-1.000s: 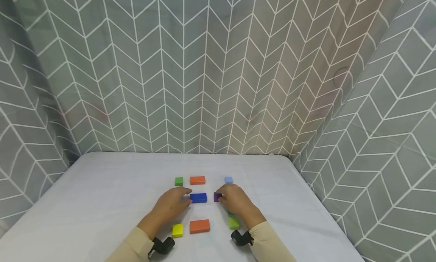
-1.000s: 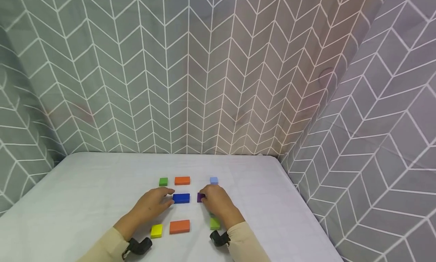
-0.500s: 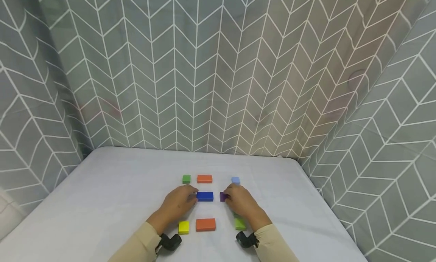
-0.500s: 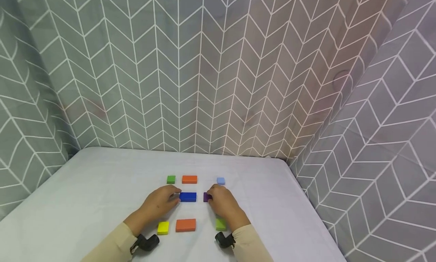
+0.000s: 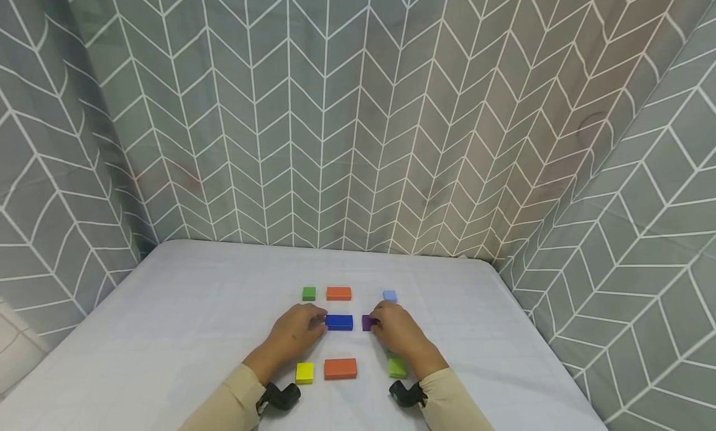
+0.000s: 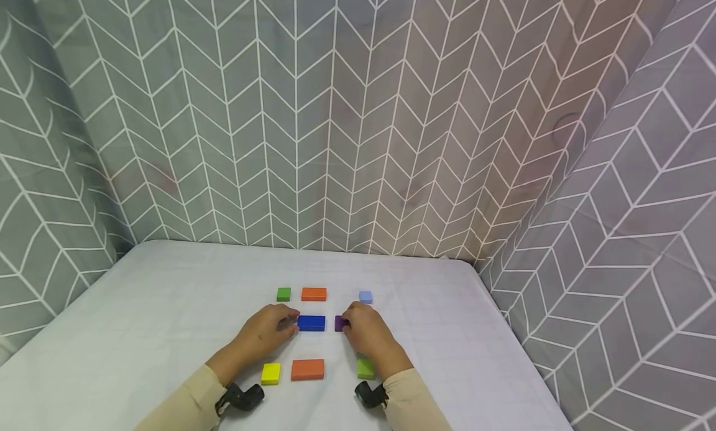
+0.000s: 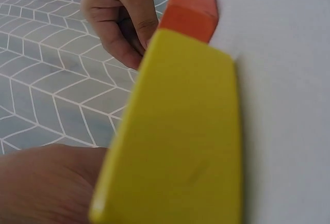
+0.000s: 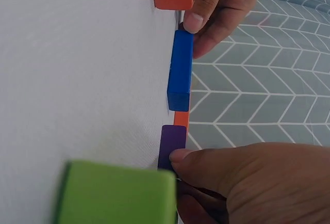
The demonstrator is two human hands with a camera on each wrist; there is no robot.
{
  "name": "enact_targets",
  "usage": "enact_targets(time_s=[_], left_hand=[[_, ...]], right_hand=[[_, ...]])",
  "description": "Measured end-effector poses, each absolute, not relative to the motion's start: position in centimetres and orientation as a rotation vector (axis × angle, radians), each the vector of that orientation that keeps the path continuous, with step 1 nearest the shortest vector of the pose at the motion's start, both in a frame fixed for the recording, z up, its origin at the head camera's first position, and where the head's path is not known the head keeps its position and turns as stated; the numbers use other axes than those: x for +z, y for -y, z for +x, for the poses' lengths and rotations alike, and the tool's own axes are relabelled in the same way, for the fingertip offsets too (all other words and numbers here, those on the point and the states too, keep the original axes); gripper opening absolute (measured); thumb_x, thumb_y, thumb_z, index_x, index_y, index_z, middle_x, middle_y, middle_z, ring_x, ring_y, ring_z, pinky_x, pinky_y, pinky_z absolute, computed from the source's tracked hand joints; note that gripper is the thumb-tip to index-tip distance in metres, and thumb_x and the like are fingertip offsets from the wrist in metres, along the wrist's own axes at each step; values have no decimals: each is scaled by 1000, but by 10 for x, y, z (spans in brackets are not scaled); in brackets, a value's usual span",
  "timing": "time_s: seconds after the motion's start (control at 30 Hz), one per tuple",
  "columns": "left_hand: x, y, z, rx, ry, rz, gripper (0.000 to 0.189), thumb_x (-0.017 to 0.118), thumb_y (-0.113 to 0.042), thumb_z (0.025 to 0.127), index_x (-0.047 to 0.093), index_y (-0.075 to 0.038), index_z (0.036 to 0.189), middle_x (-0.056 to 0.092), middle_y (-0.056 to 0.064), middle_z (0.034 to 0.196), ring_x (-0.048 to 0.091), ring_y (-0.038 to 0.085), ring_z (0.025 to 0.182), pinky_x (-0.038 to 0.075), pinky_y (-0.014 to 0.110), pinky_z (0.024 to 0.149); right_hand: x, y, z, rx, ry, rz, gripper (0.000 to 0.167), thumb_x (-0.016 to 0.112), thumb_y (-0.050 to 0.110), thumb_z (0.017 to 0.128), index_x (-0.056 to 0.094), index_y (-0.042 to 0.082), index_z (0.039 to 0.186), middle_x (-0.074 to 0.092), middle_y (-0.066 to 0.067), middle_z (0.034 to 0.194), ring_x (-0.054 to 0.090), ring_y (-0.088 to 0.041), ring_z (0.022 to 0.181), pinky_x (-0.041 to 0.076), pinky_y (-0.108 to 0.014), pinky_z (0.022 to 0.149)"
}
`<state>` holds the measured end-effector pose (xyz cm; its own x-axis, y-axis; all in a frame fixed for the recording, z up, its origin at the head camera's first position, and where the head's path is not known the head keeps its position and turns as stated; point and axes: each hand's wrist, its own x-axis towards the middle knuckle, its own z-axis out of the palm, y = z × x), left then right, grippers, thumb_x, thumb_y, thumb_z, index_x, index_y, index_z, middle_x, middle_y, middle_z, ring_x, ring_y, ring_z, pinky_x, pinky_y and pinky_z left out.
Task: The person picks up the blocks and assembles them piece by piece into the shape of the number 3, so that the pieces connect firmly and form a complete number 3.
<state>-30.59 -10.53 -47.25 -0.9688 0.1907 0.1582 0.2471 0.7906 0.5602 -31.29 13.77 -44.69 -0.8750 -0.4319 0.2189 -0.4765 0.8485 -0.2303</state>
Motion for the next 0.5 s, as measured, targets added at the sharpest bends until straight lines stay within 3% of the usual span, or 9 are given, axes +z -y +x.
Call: enact_targets(time_s=[0.5], left_hand=[[-478,108,-309,-976,2863,-358,29,75,-28,89,72,-17,116,69,-3,113,60,21,112,51,46,100]], right_hand=[[-445,-134,-312,452,2888,703,17,74,8,88,76,3,104,69,-6,103,67,-21,96,57,-37,87]])
